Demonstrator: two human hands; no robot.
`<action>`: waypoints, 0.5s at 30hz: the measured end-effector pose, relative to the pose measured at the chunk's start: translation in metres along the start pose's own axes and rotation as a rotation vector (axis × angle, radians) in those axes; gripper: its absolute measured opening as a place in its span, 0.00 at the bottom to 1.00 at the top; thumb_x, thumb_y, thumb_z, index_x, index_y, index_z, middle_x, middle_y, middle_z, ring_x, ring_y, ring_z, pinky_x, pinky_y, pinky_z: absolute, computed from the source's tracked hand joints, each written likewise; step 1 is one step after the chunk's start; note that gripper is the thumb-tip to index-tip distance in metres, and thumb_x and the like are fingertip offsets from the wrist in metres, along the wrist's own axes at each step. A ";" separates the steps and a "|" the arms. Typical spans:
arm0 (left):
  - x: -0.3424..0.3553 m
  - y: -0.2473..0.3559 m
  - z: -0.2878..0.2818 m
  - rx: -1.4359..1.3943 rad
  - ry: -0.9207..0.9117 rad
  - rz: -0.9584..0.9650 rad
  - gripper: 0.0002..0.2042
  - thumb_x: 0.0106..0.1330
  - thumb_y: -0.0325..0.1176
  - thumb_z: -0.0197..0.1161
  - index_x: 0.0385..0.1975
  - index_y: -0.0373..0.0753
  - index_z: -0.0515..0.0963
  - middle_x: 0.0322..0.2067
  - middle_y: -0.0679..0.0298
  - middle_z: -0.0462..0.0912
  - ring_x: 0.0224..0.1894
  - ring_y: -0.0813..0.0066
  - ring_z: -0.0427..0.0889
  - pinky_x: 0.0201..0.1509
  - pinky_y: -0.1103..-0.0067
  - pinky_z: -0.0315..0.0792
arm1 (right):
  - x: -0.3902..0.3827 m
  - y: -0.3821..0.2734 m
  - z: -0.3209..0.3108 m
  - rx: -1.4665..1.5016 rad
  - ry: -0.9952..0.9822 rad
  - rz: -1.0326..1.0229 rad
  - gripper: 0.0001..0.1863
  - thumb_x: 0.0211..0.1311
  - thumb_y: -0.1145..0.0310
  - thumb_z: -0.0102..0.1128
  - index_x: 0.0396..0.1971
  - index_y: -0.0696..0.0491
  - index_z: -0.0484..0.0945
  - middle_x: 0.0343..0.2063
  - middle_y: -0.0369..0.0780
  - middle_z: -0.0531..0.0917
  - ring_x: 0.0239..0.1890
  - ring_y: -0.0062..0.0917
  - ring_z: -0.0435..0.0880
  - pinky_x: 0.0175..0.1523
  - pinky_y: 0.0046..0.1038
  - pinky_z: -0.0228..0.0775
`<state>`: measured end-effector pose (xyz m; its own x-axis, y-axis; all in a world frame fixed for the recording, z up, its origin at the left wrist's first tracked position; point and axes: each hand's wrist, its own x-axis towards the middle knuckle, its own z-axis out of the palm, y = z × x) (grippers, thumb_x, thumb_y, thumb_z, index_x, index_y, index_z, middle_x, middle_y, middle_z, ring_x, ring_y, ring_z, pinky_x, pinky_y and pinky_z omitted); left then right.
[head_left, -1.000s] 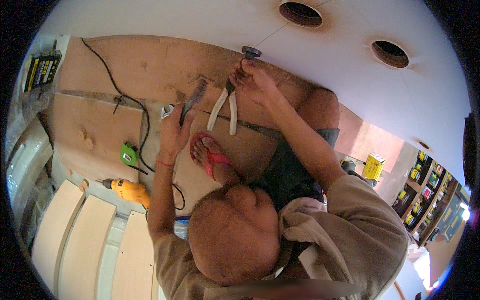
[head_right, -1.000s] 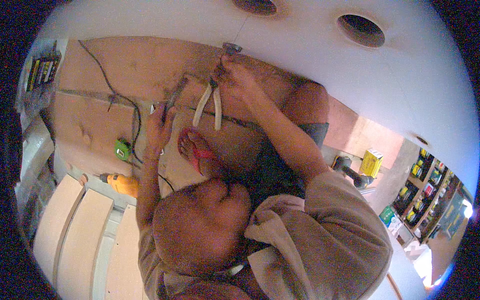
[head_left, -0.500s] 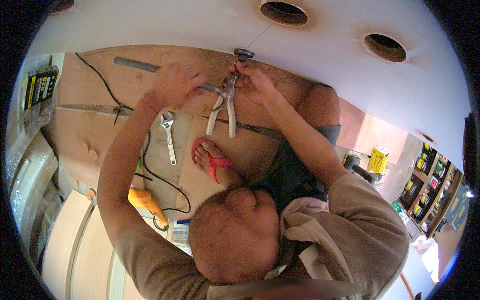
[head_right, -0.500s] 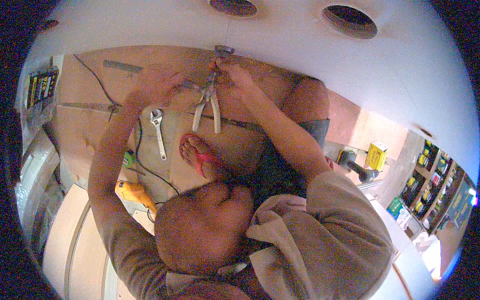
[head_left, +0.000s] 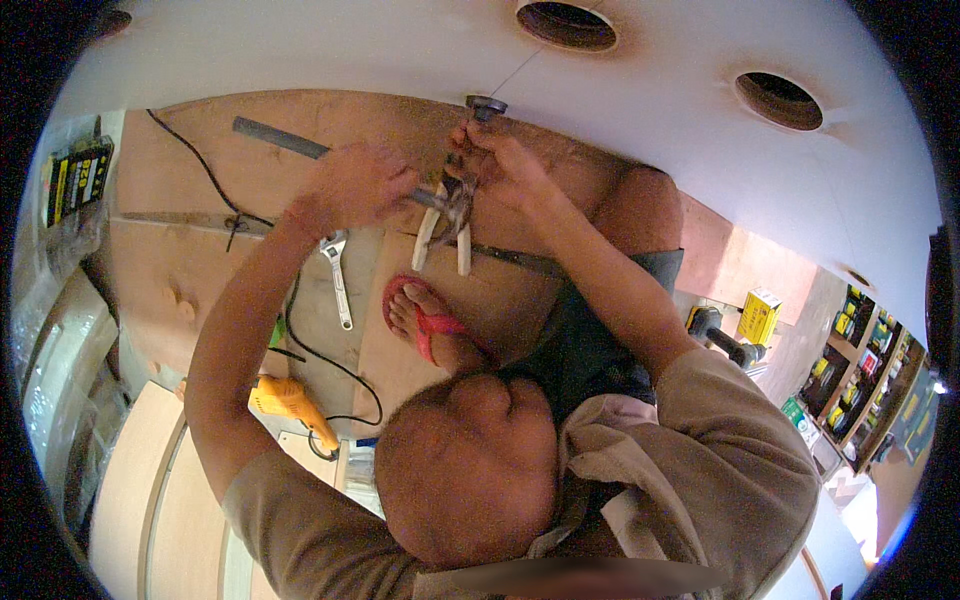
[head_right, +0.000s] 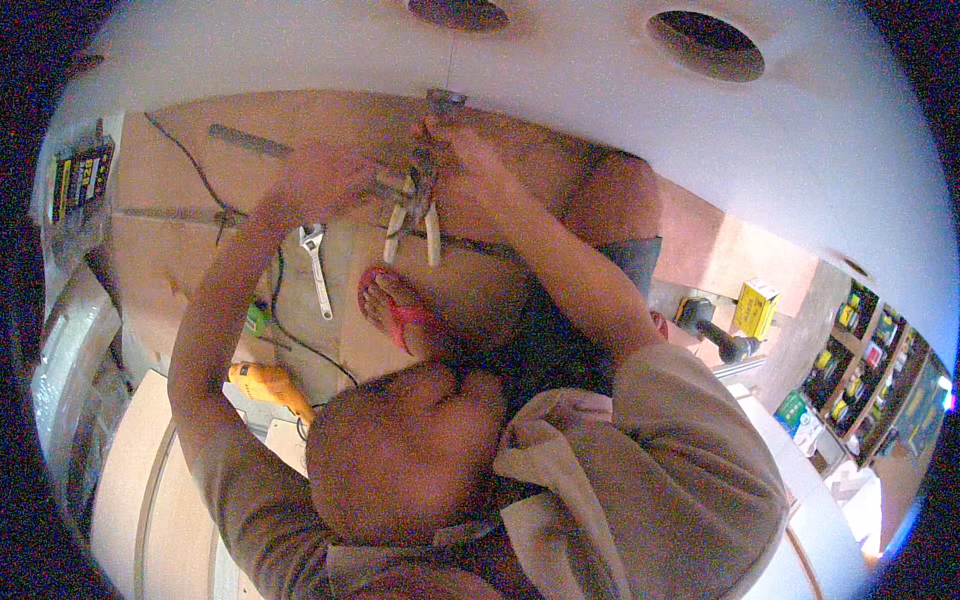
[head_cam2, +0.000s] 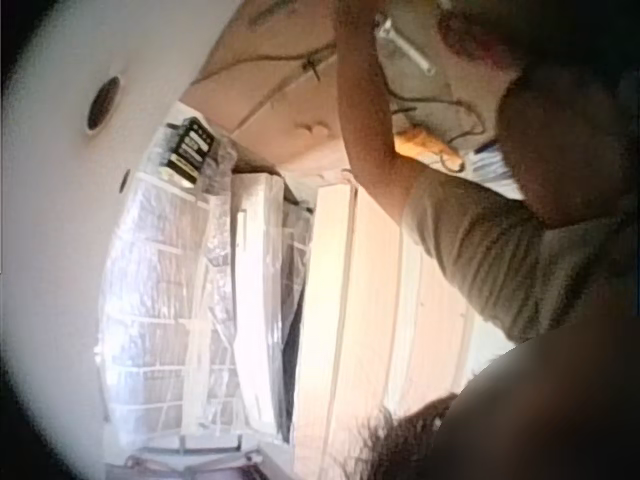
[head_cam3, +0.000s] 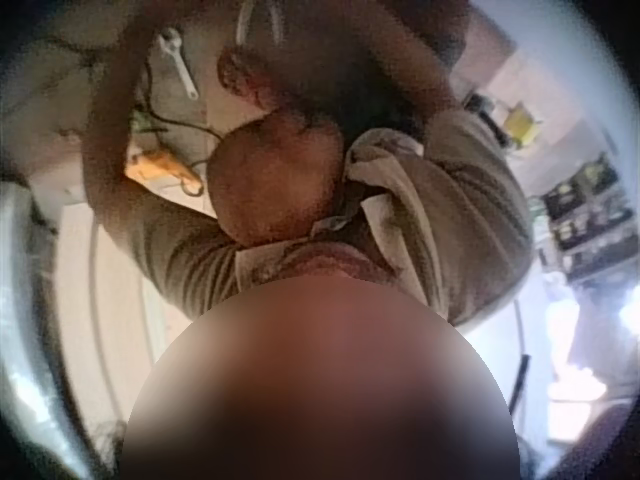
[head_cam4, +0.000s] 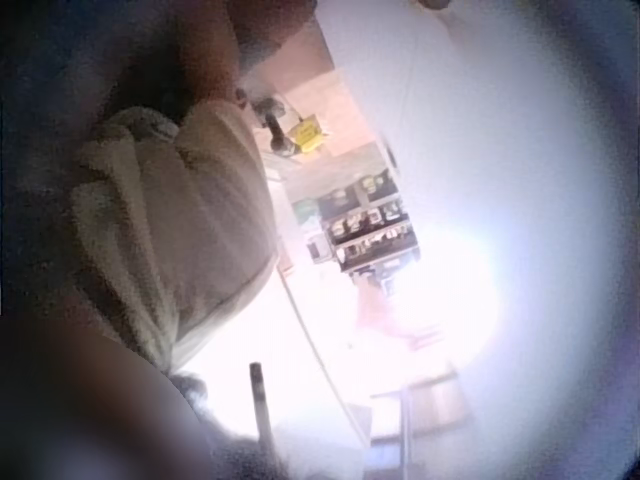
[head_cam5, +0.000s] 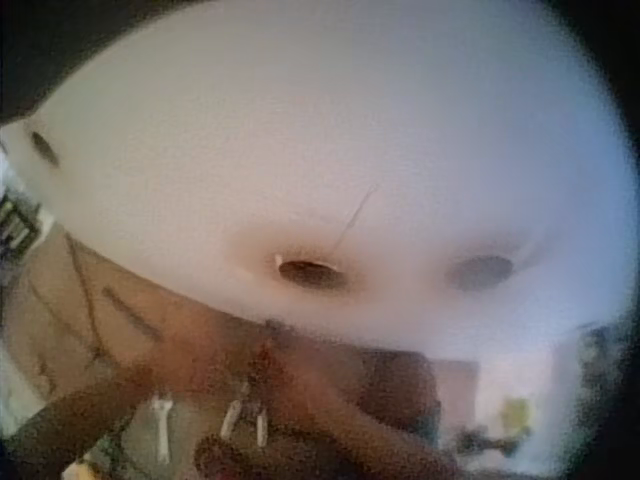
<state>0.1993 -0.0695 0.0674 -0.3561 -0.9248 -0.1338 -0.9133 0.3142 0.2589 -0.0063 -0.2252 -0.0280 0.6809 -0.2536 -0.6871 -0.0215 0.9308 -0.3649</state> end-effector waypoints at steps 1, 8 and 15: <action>-0.002 0.000 0.001 0.009 -0.027 0.007 0.15 0.58 0.45 0.64 0.37 0.44 0.74 0.34 0.60 0.78 0.39 0.55 0.81 0.36 0.62 0.76 | 0.000 0.000 0.001 0.007 -0.020 -0.006 0.07 0.73 0.64 0.54 0.45 0.48 0.75 0.39 0.35 0.81 0.49 0.28 0.80 0.54 0.42 0.75; -0.004 0.000 0.002 0.008 0.084 0.034 0.13 0.59 0.44 0.62 0.37 0.44 0.75 0.34 0.60 0.80 0.40 0.55 0.82 0.36 0.61 0.76 | -0.006 0.000 0.005 0.034 -0.003 0.009 0.08 0.74 0.62 0.52 0.44 0.49 0.74 0.38 0.35 0.81 0.45 0.28 0.80 0.52 0.41 0.76; -0.005 0.003 0.003 0.043 0.010 -0.095 0.14 0.59 0.47 0.62 0.35 0.45 0.76 0.36 0.62 0.81 0.41 0.59 0.83 0.39 0.63 0.77 | -0.007 0.000 0.010 -0.003 -0.035 -0.020 0.08 0.74 0.63 0.52 0.43 0.50 0.76 0.37 0.35 0.81 0.45 0.28 0.80 0.54 0.40 0.74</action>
<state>0.1981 -0.0635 0.0663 -0.2654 -0.9529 -0.1466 -0.9507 0.2333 0.2044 -0.0041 -0.2208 -0.0166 0.7065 -0.2631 -0.6570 -0.0093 0.9248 -0.3803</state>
